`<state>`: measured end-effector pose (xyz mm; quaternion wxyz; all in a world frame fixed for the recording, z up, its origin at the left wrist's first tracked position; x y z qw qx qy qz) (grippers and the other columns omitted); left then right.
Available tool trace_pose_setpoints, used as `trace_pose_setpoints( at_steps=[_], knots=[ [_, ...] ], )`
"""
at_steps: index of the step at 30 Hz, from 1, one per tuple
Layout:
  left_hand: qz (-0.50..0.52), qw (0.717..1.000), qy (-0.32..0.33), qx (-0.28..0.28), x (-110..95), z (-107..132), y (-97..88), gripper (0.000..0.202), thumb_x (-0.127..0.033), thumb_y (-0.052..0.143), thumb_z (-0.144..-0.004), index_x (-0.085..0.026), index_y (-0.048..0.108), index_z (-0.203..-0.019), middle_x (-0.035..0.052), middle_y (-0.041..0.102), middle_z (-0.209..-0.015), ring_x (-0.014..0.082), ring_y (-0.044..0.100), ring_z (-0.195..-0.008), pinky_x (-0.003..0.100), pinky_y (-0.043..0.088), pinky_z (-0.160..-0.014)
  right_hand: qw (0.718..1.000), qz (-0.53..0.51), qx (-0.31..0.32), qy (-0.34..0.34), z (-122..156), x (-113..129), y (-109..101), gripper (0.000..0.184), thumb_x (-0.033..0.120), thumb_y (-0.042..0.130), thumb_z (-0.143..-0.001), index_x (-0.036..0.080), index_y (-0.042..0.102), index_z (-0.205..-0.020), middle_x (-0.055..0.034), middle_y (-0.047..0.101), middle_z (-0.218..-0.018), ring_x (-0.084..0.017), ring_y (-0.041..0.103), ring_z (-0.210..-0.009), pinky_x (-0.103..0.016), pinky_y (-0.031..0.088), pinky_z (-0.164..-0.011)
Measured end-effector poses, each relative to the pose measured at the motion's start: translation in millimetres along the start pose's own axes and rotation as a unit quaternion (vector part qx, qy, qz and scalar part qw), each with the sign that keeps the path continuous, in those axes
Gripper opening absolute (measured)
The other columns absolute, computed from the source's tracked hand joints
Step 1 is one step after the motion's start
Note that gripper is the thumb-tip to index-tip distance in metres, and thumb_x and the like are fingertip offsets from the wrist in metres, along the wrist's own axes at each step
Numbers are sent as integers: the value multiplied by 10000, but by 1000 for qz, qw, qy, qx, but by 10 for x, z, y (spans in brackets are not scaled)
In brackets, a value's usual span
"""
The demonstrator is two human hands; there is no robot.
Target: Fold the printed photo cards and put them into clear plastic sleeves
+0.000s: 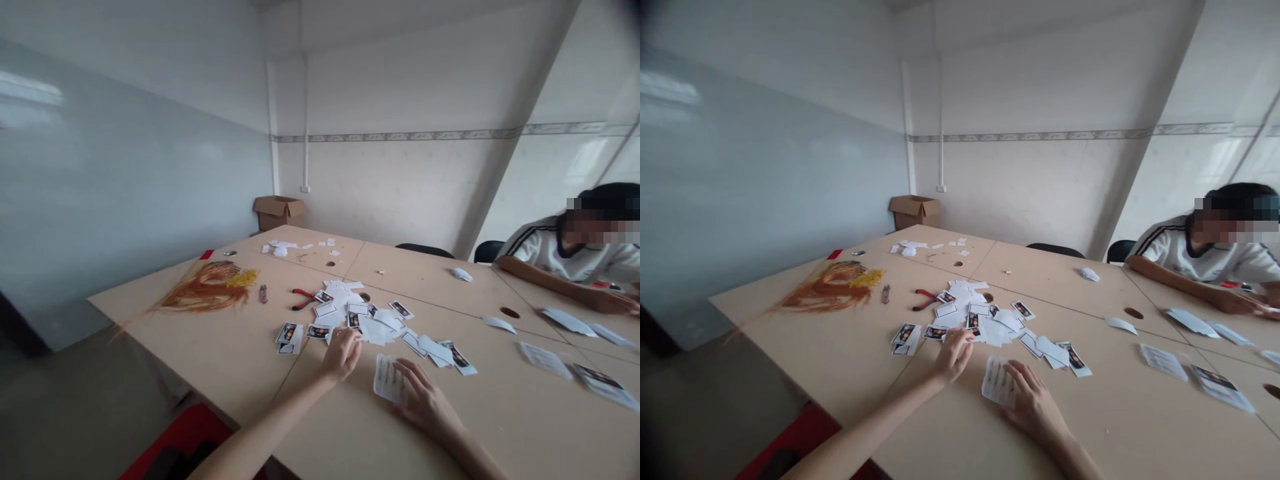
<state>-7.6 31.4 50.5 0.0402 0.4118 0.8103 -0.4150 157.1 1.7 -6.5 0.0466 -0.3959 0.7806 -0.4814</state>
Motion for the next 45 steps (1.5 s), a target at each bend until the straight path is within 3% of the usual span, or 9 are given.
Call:
trace_pose_setpoints(
  at_steps=[7, 13, 18, 23, 27, 31, 36, 40, 45],
  knots=[
    [14, 998, -61, -20, 162, 8, -17, 173, -226, 340, -829, -182, 505, -857, 41, 587, -855, 163, 504, -832, 308, 372, -786, 1000, -18, 13, -3, -3, -58, 67, 509, 315, 555, -650, 157, 466, -1124, -113, 507, -1120, -217, 490, -1044, -316, 447, -843],
    [-2, 995, -90, -46, 271, -11, -23, 168, -234, 343, -832, -173, 498, -860, 49, 583, -858, 163, 517, -836, 315, 380, -789, 999, -26, 1, 40, 39, -236, 140, 474, 366, 547, -665, 173, 489, -1095, -98, 540, -1082, -211, 527, -999, -306, 463, -812],
    [-22, 993, -89, -70, 249, 38, -82, 159, -216, 368, -816, -173, 476, -925, 80, 545, -997, 183, 479, -971, 335, 357, -853, 997, -38, 23, 62, 62, -304, 170, 512, 409, 552, -647, 179, 485, -1099, -91, 554, -1064, -217, 533, -986, -315, 455, -813],
    [-53, 994, -76, -58, 294, -118, 15, 155, -187, 420, -774, -194, 509, -902, 69, 546, -1017, 197, 470, -1007, 358, 333, -885, 995, -37, -22, 88, -20, -273, 153, 513, 398, 533, -667, 173, 428, -1116, -93, 534, -1047, -216, 519, -980, -331, 440, -815],
    [-95, 988, -95, -82, 454, -312, 65, 172, -168, 417, -767, -196, 496, -917, 66, 536, -1038, 200, 454, -1031, 379, 312, -903, 997, -15, -49, 54, -146, -236, 162, 492, 364, 549, -655, 181, 426, -1095, -83, 542, -1007, -220, 529, -942, -342, 450, -791],
    [-146, 975, -121, -118, 527, -338, -16, 186, -154, 356, -795, -167, 473, -939, 99, 534, -1028, 218, 461, -999, 437, 282, -900, 997, 15, -76, 14, -167, -259, 133, 498, 319, 555, -647, 187, 406, -1104, -82, 534, -1016, -235, 517, -955, -364, 441, -802],
    [-195, 976, -75, -63, 565, -396, -67, 151, -175, 428, -754, -203, 530, -862, 49, 567, -982, 195, 482, -972, 387, 256, -942, 993, 20, -112, 15, -128, -319, 111, 465, 330, 534, -673, 181, 389, -1089, -100, 518, -1032, -255, 502, -960, -397, 429, -803],
    [-228, 967, -106, -35, 893, -592, -141, 213, -160, 381, -762, -161, 526, -919, 90, 579, -932, 216, 501, -927, 380, 331, -856, 994, 7, -109, 16, -129, -305, 100, 442, 344, 523, -688, 192, 386, -1081, -95, 517, -1024, -260, 494, -965, -404, 422, -809],
    [-225, 969, -76, 74, 1127, -668, 56, 298, -237, 534, -675, -247, 535, -972, 17, 617, -948, 192, 543, -885, 338, 308, -900, 995, -10, -97, 37, -142, -312, 54, 432, 312, 516, -690, 206, 384, -1088, -85, 494, -1050, -255, 484, -976, -406, 421, -825]
  ],
)
Point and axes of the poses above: each hand's wrist, its own z-axis away from the middle knuckle, its own y-axis out of the palm, x = y × z, the point moved 8 cm from there along -z, towards the middle knuckle
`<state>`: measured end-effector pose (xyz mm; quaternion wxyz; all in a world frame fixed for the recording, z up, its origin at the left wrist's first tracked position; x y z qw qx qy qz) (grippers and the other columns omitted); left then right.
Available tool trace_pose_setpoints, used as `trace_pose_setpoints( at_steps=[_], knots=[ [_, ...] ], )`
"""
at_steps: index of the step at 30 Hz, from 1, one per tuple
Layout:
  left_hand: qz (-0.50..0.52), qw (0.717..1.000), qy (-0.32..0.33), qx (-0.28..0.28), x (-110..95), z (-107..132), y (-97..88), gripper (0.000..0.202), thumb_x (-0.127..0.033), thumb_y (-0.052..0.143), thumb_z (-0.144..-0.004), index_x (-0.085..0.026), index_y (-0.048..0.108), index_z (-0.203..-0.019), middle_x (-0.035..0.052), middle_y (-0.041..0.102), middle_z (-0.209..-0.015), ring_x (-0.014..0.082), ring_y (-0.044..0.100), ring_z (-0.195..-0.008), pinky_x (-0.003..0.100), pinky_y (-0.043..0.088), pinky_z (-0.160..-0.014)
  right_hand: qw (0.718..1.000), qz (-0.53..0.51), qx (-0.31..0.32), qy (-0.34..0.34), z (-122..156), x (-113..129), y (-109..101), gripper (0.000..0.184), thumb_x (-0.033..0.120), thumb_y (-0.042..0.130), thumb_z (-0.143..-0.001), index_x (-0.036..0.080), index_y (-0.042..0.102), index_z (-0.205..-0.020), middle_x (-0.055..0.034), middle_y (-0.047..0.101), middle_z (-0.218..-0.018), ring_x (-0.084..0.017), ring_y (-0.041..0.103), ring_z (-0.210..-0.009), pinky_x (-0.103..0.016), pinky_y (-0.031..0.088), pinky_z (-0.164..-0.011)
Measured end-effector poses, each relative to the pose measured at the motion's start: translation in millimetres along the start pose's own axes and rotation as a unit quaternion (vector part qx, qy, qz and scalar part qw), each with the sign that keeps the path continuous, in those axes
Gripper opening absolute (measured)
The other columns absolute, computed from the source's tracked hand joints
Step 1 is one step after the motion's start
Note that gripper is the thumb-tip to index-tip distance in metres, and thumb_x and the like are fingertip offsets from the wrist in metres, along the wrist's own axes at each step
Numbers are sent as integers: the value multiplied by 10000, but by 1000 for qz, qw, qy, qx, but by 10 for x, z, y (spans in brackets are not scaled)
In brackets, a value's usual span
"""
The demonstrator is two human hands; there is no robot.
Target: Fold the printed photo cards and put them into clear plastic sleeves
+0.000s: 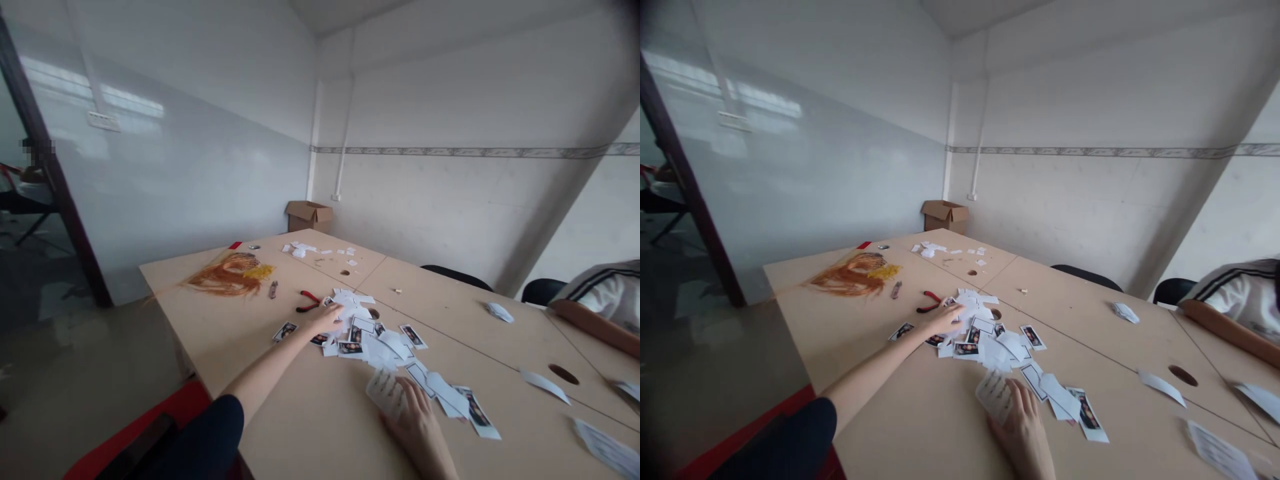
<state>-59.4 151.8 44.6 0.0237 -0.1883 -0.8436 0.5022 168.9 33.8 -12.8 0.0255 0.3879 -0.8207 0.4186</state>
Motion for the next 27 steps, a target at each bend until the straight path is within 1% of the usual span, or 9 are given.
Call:
trace_pose_setpoints(
  at_steps=[3, 5, 7, 10, 13, 16, 20, 23, 27],
  knots=[
    [-21, 1000, -9, 17, 31, 66, 43, 389, -247, 514, -694, -213, 482, -1081, 47, 633, -868, 222, 554, -851, 418, 258, -927, 1000, -1, -6, 2, -14, 13, -18, 447, 297, 522, -684, 205, 374, -1096, -86, 497, -1040, -258, 481, -980, -411, 421, -827],
    [-40, 999, -21, 7, 39, 85, -2, 430, -255, 473, -732, -164, 426, -1149, 108, 602, -965, 262, 510, -955, 481, 190, -946, 1000, 0, -12, 4, -22, 14, -15, 461, 291, 531, -677, 204, 368, -1099, -90, 501, -1037, -262, 479, -982, -411, 421, -826],
    [-54, 998, -24, -2, 14, 47, -56, 404, -294, 427, -770, -149, 428, -1147, 155, 526, -1097, 292, 429, -1064, 513, 147, -950, 1000, 2, -18, 10, -29, -8, -1, 467, 287, 533, -671, 205, 366, -1099, -91, 504, -1037, -262, 480, -983, -406, 424, -822],
    [-58, 998, 5, 23, -99, -86, -37, 312, -378, 430, -769, -222, 534, -1018, 108, 491, -1142, 280, 406, -1088, 473, 218, -937, 1000, 10, -18, 15, -35, -71, 28, 484, 294, 538, -657, 206, 365, -1100, -85, 504, -1046, -256, 485, -985, -397, 428, -820],
    [-55, 995, 27, 75, -184, -186, 90, 265, -421, 537, -686, -263, 600, -889, 68, 564, -1014, 271, 480, -994, 430, 320, -873, 1000, 22, -10, -5, -35, -102, 58, 498, 301, 562, -635, 197, 382, -1087, -85, 519, -1026, -252, 497, -969, -389, 439, -805],
    [-59, 993, 11, 97, -164, -191, 191, 271, -358, 536, -707, -248, 589, -949, 82, 602, -914, 268, 525, -914, 429, 360, -816, 1000, 25, -9, -2, -37, -111, 63, 485, 272, 556, -630, 182, 393, -1077, -90, 525, -1020, -247, 497, -969, -387, 437, -810],
    [-80, 992, -27, 99, -65, -197, 229, 279, -277, 495, -770, -156, 539, -1017, 117, 564, -1012, 263, 489, -990, 467, 335, -856, 999, 13, 13, 45, -56, -125, 57, 487, 251, 546, -621, 183, 401, -1081, -85, 516, -1050, -238, 482, -995, -373, 416, -847],
    [-89, 988, -37, 122, -18, -302, 246, 308, -302, 476, -804, -131, 491, -1060, 87, 523, -1073, 216, 492, -992, 443, 376, -850, 997, 0, 57, 53, -74, -117, 71, 483, 260, 548, -614, 191, 418, -1074, -77, 513, -1065, -233, 476, -1008, -353, 411, -856],
    [-90, 981, -34, 170, 34, -506, 261, 298, -292, 463, -819, -136, 478, -1072, 73, 530, -1047, 177, 540, -893, 382, 455, -761, 996, -6, 65, 62, -81, -127, 58, 492, 240, 529, -614, 178, 416, -1089, -87, 500, -1086, -239, 462, -1023, -353, 403, -861]
  ],
)
Point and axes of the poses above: each hand's wrist, its own z-axis away from the middle knuckle, its own y-axis out of the palm, x = y × z, the point moved 8 cm from there along -z, towards the middle knuckle
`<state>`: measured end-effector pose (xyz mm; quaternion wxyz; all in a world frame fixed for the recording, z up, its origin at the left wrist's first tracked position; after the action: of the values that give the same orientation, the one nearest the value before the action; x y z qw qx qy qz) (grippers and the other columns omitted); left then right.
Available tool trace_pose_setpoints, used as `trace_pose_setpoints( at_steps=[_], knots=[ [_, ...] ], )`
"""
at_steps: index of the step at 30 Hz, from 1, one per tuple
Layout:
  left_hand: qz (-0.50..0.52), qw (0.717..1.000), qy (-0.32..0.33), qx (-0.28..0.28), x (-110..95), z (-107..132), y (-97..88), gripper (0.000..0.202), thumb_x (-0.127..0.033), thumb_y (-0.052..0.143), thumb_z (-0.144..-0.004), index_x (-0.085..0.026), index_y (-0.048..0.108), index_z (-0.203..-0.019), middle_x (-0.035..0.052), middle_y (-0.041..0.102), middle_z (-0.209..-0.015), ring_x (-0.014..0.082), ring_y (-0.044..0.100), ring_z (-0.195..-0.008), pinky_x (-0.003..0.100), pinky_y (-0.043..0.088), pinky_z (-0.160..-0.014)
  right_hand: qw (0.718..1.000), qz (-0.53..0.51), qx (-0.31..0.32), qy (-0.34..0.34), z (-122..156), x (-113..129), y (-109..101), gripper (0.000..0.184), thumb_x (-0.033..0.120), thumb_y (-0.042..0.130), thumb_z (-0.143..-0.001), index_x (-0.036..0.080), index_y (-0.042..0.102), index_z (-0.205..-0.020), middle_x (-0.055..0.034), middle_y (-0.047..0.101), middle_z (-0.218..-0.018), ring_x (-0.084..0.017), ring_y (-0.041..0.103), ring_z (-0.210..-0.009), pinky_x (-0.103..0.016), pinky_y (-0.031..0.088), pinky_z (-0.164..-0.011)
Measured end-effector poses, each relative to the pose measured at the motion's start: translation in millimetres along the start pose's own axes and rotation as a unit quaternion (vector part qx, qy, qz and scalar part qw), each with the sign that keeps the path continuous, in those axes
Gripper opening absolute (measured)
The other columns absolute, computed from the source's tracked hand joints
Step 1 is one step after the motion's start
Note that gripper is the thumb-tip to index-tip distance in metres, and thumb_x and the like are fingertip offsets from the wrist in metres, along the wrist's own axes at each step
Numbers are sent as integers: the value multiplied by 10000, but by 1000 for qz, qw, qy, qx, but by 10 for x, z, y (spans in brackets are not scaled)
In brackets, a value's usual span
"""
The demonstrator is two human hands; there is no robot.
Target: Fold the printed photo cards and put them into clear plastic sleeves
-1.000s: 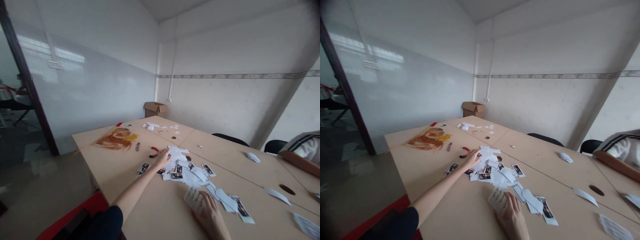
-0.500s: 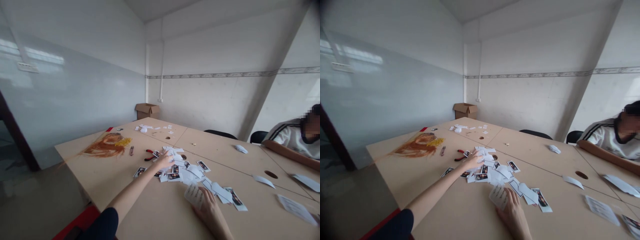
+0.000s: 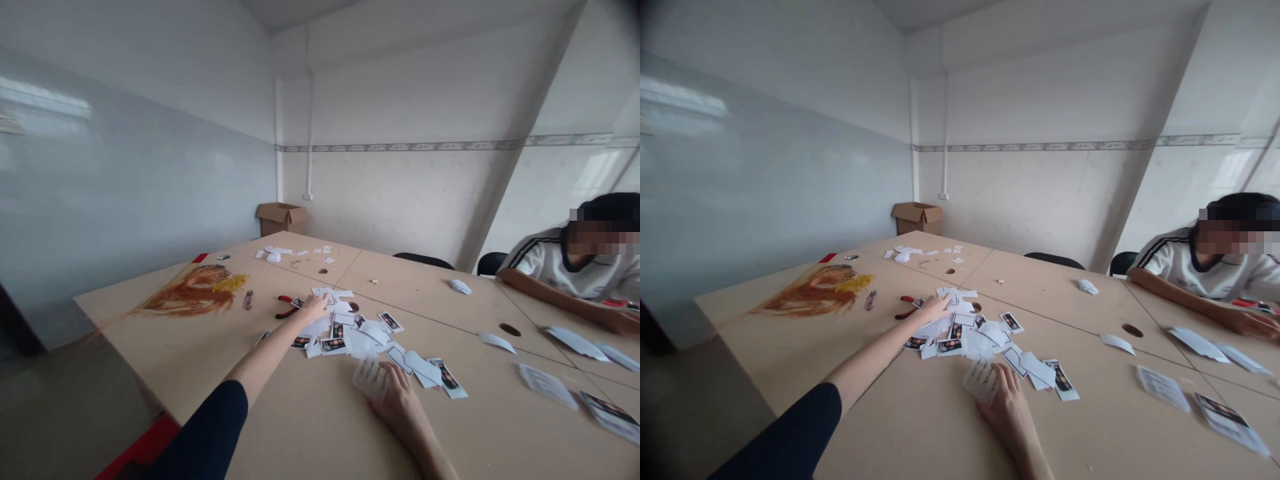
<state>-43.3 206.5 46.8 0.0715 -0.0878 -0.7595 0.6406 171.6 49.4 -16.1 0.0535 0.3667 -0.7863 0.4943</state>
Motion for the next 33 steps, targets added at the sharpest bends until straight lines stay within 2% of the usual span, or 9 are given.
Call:
trace_pose_setpoints(
  at_steps=[5, 11, 16, 20, 24, 26, 29, 31, 33],
  knots=[
    [3, 1000, 15, 17, 81, -104, -69, 295, -286, 445, -830, -148, 469, -1089, 71, 534, -1042, 172, 546, -884, 366, 463, -749, 1000, -3, -9, 6, -4, 13, -2, 497, 236, 534, -601, 166, 422, -1081, -91, 501, -1077, -239, 465, -1009, -353, 408, -850],
    [2, 998, 64, 12, -110, -6, 25, 274, -268, 493, -785, -156, 530, -1032, 91, 597, -945, 205, 553, -876, 381, 403, -799, 1000, -7, -8, -8, -8, 55, -49, 481, 249, 543, -616, 174, 431, -1078, -88, 506, -1072, -232, 468, -1008, -352, 412, -849],
    [17, 995, 55, -81, -190, 78, -148, 500, -367, 552, -691, -168, 452, -1139, 136, 592, -962, 298, 513, -941, 421, 332, -828, 1000, -3, -20, -9, -7, 63, -70, 480, 237, 553, -601, 175, 440, -1063, -85, 516, -1051, -231, 486, -982, -350, 424, -830],
    [45, 982, 32, -178, -125, 232, -421, 387, -370, 442, -763, -137, 468, -1071, 156, 535, -1046, 305, 459, -1007, 439, 296, -850, 1000, -2, -16, -14, -18, 79, -79, 482, 229, 559, -587, 174, 449, -1054, -82, 522, -1051, -228, 479, -998, -335, 415, -847],
    [82, 964, 27, -251, -147, 457, -699, 320, -320, 355, -816, -160, 427, -1084, 110, 511, -1099, 239, 423, -1067, 394, 274, -907, 1000, -13, 3, -8, -7, 70, -66, 496, 250, 554, -603, 169, 430, -1076, -87, 526, -1055, -227, 475, -1012, -337, 406, -861],
    [99, 955, 29, -278, -258, 509, -863, 328, -309, 321, -833, -166, 381, -1122, 99, 486, -1146, 208, 400, -1099, 374, 260, -934, 1000, -18, 4, 3, 8, 52, -62, 496, 258, 552, -614, 168, 420, -1084, -89, 524, -1059, -229, 472, -1020, -343, 400, -867],
    [118, 946, 53, -297, -593, 447, -1055, 358, -324, 293, -845, -174, 330, -1168, 88, 432, -1223, 182, 342, -1162, 348, 231, -975, 1000, -19, 5, 14, 25, 25, -50, 489, 272, 555, -627, 164, 411, -1081, -95, 519, -1061, -231, 468, -1024, -350, 394, -873],
    [126, 945, 77, -291, -860, 370, -1050, 365, -323, 291, -847, -188, 323, -1184, 73, 433, -1232, 174, 336, -1173, 349, 204, -1001, 1000, -15, 8, 17, 28, 13, -42, 494, 280, 558, -632, 155, 402, -1083, -101, 519, -1059, -233, 470, -1017, -354, 396, -869],
    [132, 948, 97, -272, -1086, 339, -882, 348, -315, 305, -843, -209, 350, -1171, 50, 465, -1207, 162, 366, -1156, 348, 195, -1015, 1000, -9, 9, 14, 27, 15, -40, 494, 285, 555, -644, 152, 390, -1091, -103, 518, -1060, -233, 468, -1020, -355, 395, -870]
  ],
)
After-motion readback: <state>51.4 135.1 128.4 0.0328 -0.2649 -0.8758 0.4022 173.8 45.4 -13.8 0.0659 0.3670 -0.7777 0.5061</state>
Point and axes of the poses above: each hand's wrist, its own z-axis away from the middle knuckle, its own y-axis out of the palm, x = y × z, the point moved 8 cm from there along -z, towards the middle knuckle
